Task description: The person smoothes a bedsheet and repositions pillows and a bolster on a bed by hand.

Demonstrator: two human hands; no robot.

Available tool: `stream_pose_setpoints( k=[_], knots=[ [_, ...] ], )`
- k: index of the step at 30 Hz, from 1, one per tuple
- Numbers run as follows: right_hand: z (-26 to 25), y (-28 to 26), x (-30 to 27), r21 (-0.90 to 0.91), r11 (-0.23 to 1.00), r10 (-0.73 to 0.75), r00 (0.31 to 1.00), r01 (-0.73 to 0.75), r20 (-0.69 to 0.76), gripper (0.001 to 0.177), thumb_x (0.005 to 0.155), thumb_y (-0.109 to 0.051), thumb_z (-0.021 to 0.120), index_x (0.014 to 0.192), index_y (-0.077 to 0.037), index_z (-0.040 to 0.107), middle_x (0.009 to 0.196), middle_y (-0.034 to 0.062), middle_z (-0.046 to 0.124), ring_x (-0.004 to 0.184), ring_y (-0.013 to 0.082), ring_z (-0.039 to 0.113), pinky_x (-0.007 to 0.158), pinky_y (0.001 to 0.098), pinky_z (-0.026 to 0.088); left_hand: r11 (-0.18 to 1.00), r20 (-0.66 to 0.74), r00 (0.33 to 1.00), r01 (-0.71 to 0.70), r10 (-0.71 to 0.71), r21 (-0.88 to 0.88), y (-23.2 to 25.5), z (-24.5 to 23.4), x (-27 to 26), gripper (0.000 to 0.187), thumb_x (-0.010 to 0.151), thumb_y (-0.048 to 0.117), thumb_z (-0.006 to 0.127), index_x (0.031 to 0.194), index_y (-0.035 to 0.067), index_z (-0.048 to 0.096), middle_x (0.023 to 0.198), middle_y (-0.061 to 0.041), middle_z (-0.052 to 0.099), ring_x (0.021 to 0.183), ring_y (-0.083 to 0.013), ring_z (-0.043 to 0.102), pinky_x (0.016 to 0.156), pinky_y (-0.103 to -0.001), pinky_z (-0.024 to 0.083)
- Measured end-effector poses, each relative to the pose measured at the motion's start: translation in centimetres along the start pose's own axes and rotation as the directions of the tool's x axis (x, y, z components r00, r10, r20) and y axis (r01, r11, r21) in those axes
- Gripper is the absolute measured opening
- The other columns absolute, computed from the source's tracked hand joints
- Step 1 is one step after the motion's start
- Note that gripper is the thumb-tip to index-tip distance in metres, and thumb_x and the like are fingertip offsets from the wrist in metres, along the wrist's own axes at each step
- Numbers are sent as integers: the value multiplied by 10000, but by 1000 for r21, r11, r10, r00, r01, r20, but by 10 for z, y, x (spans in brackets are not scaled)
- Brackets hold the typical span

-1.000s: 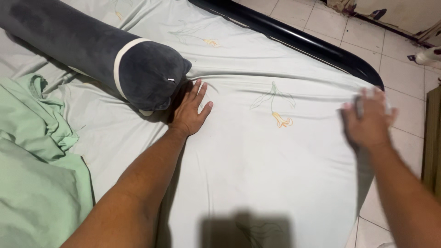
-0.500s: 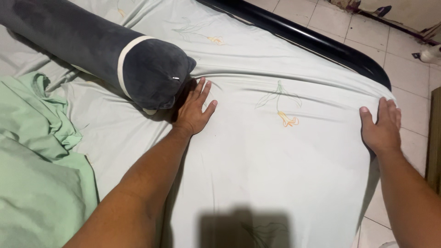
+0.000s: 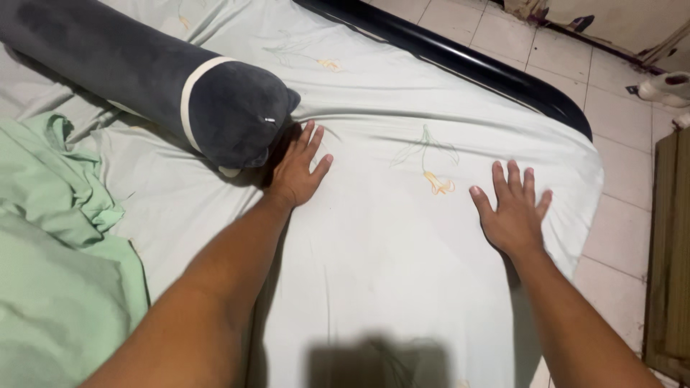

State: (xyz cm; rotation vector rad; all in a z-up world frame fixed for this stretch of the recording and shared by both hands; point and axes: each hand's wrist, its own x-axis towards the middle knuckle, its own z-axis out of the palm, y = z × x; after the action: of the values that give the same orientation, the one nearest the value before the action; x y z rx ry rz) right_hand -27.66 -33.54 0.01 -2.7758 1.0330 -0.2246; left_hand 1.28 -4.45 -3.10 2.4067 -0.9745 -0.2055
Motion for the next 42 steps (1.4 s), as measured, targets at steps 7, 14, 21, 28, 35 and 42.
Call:
stream_pose_setpoints(
  k=[7,14,21,28,35,42],
  knots=[
    [5,6,-6,70,997,-32,998,35,-49,789,994,-646,370,1624,-181,267,1712,114,163,1582,339,30,1205,641,-64,902,-248,903,-397,352,-167,-5,-35,-32,635,1089,385,556,1617,101,345,1710,-168,260,1588,-408,223,1274,-515,238],
    [7,6,-8,62,998,-30,999,33,-44,799,993,-652,371,1627,-177,268,1712,116,161,1580,339,30,1204,638,-51,983,-175,969,-165,177,84,-85,-75,-100,538,978,266,545,1466,41,521,1568,-263,452,1472,-431,303,1255,-496,225],
    [8,11,0,77,997,-15,1000,15,-3,803,985,-652,376,1628,-188,256,1717,104,139,1588,326,9,1209,634,-70,987,-71,988,-133,140,95,-145,-79,-77,683,993,398,474,1573,51,376,1627,-266,267,1510,-425,97,1212,-498,16],
    [8,18,4,72,997,-33,999,31,30,808,980,-656,371,1632,-199,231,1721,89,121,1586,319,-8,1205,638,-77,879,-71,995,97,-72,467,-65,-89,-87,418,1004,308,533,1317,54,645,1383,-221,603,1352,-391,480,1204,-516,286],
    [7,14,3,62,998,-22,999,19,48,816,974,-664,361,1630,-198,224,1716,91,114,1580,319,-16,1199,627,-78,844,5,844,-536,536,8,50,-36,-78,534,1025,384,518,1415,24,578,1401,-234,560,1378,-364,466,1227,-510,239],
    [8,15,2,86,996,-34,999,32,20,810,983,-656,379,1632,-191,241,1721,105,130,1590,324,-3,1210,626,-72,971,14,974,-225,225,80,32,-5,-4,638,1062,451,353,1608,128,285,1693,-66,250,1579,-244,122,1275,-446,10]
  ],
)
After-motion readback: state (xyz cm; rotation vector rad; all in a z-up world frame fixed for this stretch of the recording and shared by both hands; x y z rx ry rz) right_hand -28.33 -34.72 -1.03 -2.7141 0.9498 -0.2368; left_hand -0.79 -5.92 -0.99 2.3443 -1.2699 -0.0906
